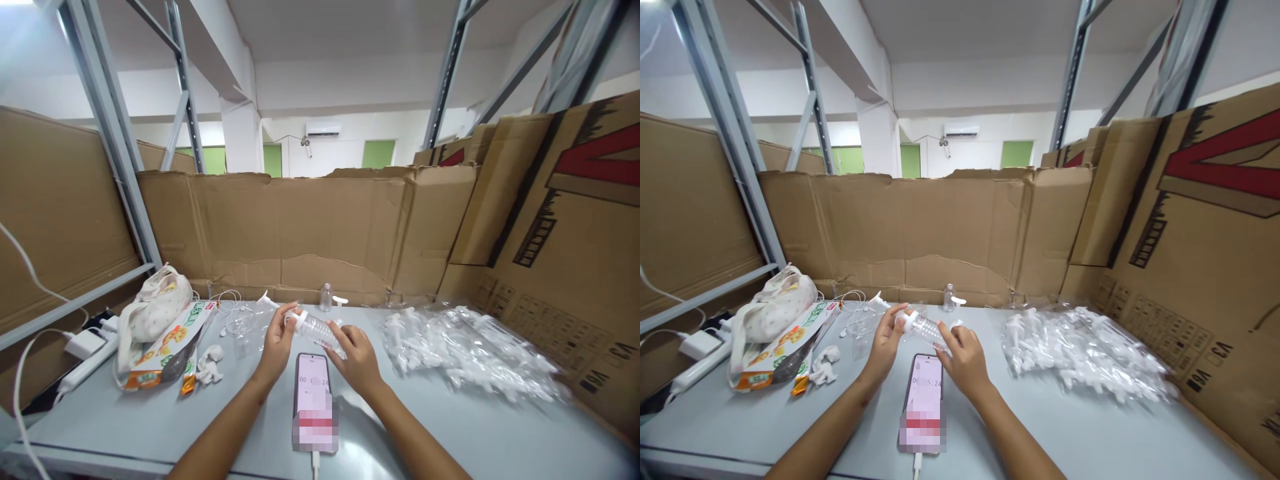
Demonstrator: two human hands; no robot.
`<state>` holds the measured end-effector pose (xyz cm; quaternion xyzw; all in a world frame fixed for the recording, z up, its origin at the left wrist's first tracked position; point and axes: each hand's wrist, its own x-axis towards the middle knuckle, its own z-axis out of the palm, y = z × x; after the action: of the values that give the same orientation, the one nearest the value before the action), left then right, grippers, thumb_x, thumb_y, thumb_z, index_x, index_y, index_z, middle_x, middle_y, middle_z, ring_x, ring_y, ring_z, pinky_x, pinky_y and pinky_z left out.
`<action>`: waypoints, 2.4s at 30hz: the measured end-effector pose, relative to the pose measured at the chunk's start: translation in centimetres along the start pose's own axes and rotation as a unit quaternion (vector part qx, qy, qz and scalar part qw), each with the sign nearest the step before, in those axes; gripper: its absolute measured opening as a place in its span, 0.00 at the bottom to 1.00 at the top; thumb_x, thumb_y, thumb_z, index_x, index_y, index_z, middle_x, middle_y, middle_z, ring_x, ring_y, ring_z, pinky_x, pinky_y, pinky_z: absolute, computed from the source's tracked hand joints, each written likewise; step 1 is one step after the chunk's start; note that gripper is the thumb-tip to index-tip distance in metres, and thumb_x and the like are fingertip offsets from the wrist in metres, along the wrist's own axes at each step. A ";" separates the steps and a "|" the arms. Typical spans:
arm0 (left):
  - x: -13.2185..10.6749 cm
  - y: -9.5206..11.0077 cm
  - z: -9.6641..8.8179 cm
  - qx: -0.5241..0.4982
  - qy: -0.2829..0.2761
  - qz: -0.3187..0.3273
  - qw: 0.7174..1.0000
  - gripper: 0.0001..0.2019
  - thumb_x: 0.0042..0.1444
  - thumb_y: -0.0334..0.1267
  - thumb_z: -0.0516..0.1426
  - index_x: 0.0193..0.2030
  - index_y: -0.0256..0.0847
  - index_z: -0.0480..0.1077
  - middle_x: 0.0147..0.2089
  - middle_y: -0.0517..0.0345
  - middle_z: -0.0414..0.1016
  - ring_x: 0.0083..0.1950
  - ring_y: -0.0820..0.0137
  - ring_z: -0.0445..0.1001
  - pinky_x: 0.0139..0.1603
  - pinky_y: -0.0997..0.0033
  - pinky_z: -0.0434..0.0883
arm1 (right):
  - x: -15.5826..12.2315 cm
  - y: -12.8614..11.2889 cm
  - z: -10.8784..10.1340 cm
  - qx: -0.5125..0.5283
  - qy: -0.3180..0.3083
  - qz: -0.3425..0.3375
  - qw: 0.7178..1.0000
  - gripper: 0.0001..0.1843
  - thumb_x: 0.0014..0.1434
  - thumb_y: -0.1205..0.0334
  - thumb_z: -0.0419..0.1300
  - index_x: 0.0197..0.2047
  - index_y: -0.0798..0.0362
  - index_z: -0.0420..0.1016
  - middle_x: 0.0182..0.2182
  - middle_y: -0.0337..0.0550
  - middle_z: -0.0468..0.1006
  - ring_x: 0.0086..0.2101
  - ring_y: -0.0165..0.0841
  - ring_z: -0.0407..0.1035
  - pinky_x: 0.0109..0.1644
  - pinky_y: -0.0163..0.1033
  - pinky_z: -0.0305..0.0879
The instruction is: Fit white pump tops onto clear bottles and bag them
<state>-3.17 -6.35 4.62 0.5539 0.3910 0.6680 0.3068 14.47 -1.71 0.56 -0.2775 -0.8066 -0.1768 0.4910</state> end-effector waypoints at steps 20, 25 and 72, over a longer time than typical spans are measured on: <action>-0.7 -0.5 -0.3 -0.038 -0.003 -0.070 0.997 0.18 0.54 0.46 0.56 0.48 0.42 0.60 0.36 0.58 0.70 0.35 0.72 0.69 0.39 0.72 0.65 | 0.3 0.0 -0.9 -0.050 0.074 -0.072 0.993 0.29 0.57 0.72 0.54 0.61 0.43 0.59 0.40 0.48 0.67 0.35 0.34 0.66 0.37 0.38 0.64; -0.4 -0.9 -0.7 -0.043 -0.014 -0.038 0.998 0.18 0.50 0.42 0.60 0.46 0.42 0.60 0.46 0.51 0.72 0.44 0.68 0.71 0.45 0.69 0.66 | 0.1 0.1 -0.7 0.059 -0.035 0.019 0.997 0.25 0.59 0.62 0.55 0.59 0.51 0.61 0.40 0.51 0.72 0.34 0.35 0.70 0.33 0.37 0.69; -0.9 3.9 0.1 0.182 -0.184 0.063 0.964 0.38 0.53 0.39 0.57 0.67 0.49 0.40 0.45 0.53 0.74 0.44 0.64 0.72 0.51 0.61 0.64 | 1.6 -1.8 -2.0 0.461 -0.075 0.226 0.855 0.27 0.56 0.41 0.51 0.51 0.52 0.65 0.39 0.49 0.72 0.35 0.37 0.68 0.37 0.41 0.67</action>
<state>-2.84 -9.03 7.57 0.7374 0.4070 0.4899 0.2249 14.12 -3.76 2.87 -0.2069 -0.7450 0.3523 0.5273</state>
